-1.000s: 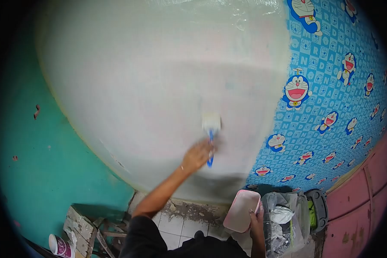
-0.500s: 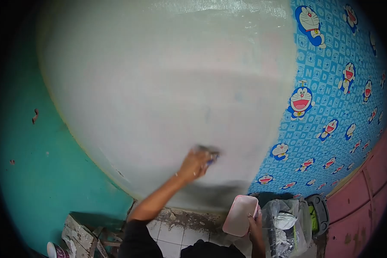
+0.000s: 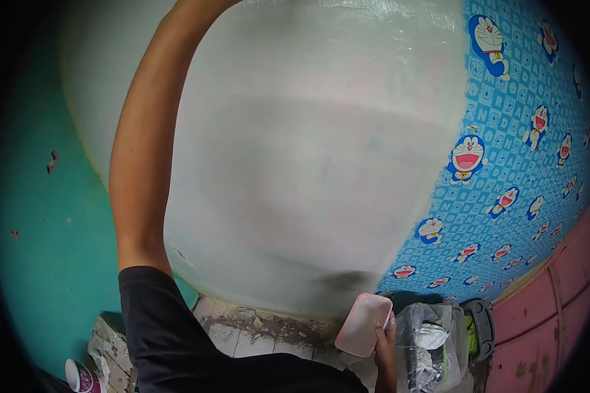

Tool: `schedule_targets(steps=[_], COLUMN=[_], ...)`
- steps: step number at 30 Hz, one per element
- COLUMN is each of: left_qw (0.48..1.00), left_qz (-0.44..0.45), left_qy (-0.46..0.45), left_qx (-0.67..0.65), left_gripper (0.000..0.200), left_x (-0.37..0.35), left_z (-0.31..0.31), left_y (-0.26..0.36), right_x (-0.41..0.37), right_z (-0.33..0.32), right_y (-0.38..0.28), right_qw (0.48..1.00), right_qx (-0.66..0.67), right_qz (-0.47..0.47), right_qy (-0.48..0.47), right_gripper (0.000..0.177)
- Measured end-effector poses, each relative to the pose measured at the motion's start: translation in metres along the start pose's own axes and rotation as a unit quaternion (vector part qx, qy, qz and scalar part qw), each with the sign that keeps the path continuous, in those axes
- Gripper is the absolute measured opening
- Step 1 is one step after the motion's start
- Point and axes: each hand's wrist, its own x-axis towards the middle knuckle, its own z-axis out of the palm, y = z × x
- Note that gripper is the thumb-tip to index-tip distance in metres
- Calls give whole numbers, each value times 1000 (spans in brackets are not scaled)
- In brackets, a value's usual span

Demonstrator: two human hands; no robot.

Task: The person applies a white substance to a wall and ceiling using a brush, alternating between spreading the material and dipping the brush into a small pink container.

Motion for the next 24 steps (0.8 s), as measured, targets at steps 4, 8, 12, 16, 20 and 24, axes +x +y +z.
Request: schedule_targets(steps=[4,8,12,16,20,24], left_qw=[984,979,991,999,979,931], left_qz=[150,153,135,28,-89,-145], left_qy=[94,89,26,-24,-148,-292], left_qx=[20,97,2,-36,-109,-165], left_gripper=[20,45,37,35,44,47], left_x=[-24,-118,-256,-420,-541,-595], left_z=[32,78,109,145,140,124], left_y=[-25,-24,31,100,180,231], right_x=[0,-3,-6,-4,-4,-5], right_z=[0,-1,-1,-5,-1,-8], right_y=[4,3,0,5,-4,0], right_qw=[1000,999,1000,1000,999,999], right_qx=[20,25,1,-8,-8,-9], right_qz=[17,28,28,29,42,46], right_qy=[16,11,10,8,14,15], right_gripper=[72,72,71,71,71,71])
